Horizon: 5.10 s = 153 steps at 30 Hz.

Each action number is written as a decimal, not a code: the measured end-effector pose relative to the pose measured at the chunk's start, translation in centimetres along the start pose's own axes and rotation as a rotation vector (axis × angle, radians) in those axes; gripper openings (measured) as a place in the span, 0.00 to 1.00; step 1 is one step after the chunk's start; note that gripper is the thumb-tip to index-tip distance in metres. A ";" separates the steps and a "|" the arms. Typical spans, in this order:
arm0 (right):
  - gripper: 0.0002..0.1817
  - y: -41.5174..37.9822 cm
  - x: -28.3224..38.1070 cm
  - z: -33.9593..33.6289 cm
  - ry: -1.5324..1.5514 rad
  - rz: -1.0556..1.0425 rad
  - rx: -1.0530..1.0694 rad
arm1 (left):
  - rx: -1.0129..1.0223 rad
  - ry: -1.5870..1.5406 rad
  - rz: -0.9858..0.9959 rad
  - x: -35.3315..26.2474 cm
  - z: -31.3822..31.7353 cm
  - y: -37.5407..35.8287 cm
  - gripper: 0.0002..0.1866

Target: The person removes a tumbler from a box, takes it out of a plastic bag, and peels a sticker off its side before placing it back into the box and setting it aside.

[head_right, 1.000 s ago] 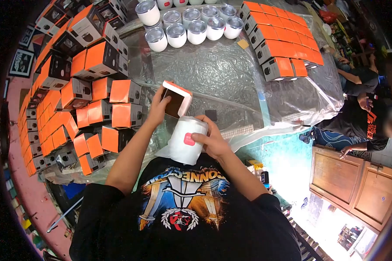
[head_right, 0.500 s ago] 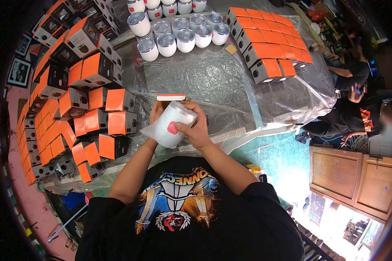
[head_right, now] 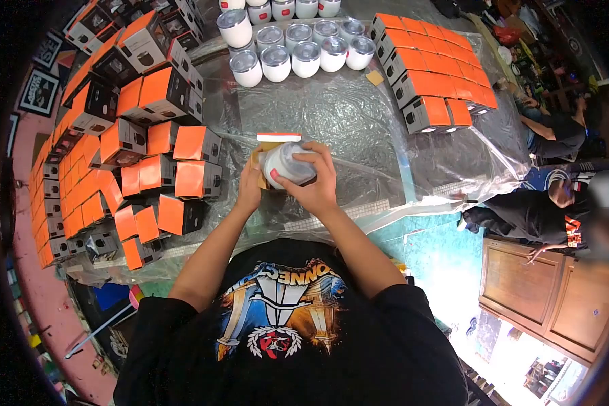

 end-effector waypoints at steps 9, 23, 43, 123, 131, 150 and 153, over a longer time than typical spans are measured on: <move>0.29 -1.4 0.8 -0.3 -0.389 -0.370 0.254 | 0.090 0.245 0.161 -1.1 0.3 0.1 0.27; 0.11 0.0 3.1 0.6 -0.685 -0.456 0.561 | 0.188 0.267 0.216 -1.9 -1.0 0.2 0.29; 0.09 2.4 1.8 1.8 -0.728 -0.315 0.336 | 0.190 0.610 0.420 -3.3 1.3 -1.9 0.23; 0.51 -5.2 -5.8 -20.7 -0.125 0.750 0.019 | 0.163 0.552 -0.006 -6.4 23.8 -4.5 0.59; 0.55 1.5 -19.2 -41.2 -0.138 0.442 -0.918 | 0.020 0.574 0.027 -2.0 24.3 -4.3 0.41; 0.46 18.0 -30.3 -46.1 0.163 0.347 -0.398 | -0.521 1.142 -0.184 -0.2 17.1 -23.9 0.20; 0.43 18.3 -29.4 -45.3 0.246 0.352 -0.389 | -0.255 1.527 0.062 -0.2 17.4 -27.6 0.26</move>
Point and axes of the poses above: each hand's wrist, its own y-axis towards the middle knuckle, its own z-axis out of the palm, x = y × z, the point moved 3 cm from there along y, towards the middle knuckle, and after that the axes turned 10 degrees about z, right-handed, at the moved point
